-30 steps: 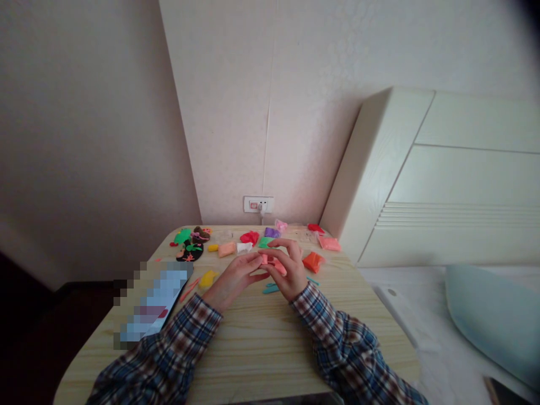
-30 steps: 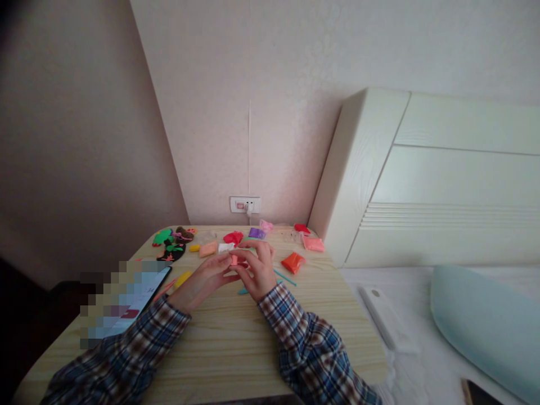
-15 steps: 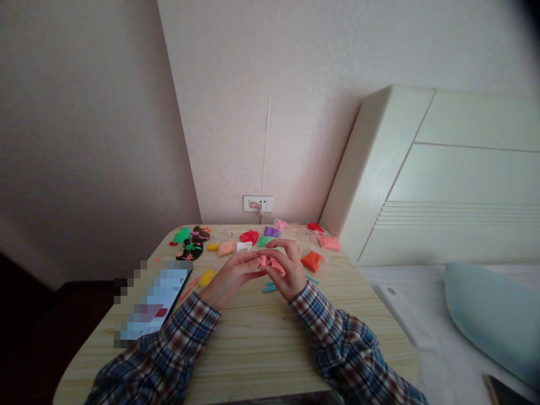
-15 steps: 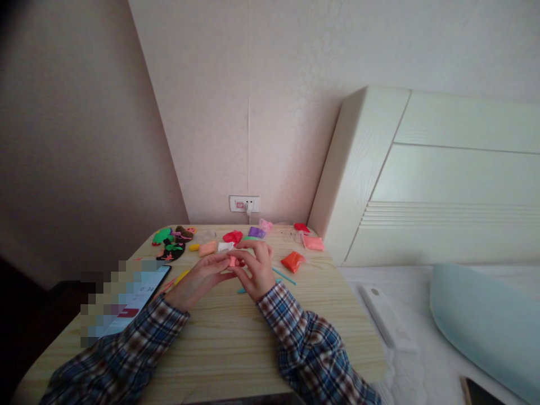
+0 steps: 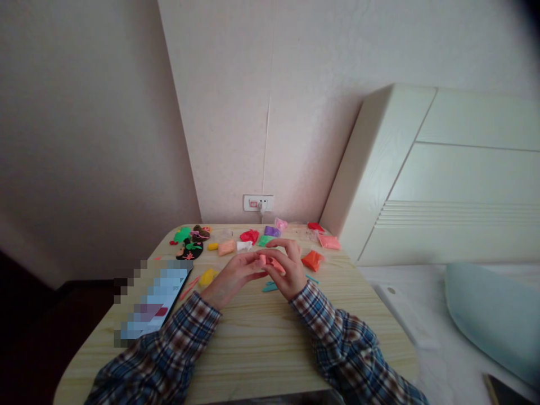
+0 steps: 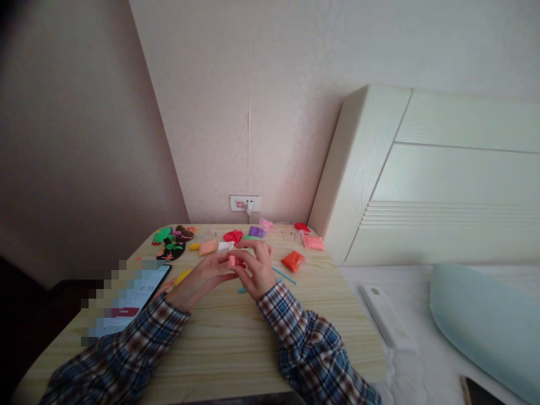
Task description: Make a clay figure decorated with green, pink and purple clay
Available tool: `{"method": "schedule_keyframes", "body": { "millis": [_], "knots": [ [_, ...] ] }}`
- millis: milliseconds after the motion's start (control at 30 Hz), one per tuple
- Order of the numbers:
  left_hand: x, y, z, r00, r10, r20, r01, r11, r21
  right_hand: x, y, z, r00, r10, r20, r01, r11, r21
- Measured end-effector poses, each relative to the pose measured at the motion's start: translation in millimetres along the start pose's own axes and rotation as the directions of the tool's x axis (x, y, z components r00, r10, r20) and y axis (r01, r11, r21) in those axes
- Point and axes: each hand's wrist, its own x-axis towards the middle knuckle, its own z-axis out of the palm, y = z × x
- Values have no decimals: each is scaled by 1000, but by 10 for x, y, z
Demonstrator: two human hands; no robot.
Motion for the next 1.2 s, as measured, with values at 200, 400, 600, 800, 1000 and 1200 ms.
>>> {"method": "schedule_keyframes", "body": {
  "millis": [200,400,600,800,1000,1200],
  "knots": [
    [-13,5,-13,999,24,-42,-25,1000,-3,-4,8,2,1000,-4,-15,4,1000,-13],
    [-12,27,-17,999,33,-23,-32,999,25,2,-5,-4,1000,-25,-1,25,1000,-18],
    [-15,34,-33,998,43,-38,-43,999,-11,-6,-1,-4,1000,-7,-12,7,1000,-10],
    [0,-16,-61,996,21,-86,-23,999,-29,-4,-14,-5,1000,-23,6,23,1000,-18],
    [0,-16,-31,999,15,-35,-15,1000,-20,-2,-17,-2,1000,-7,-3,7,1000,-22],
    [2,-31,-42,998,25,-56,-27,999,-29,-4,-13,9,1000,-26,14,26,1000,-8]
  ]
}}
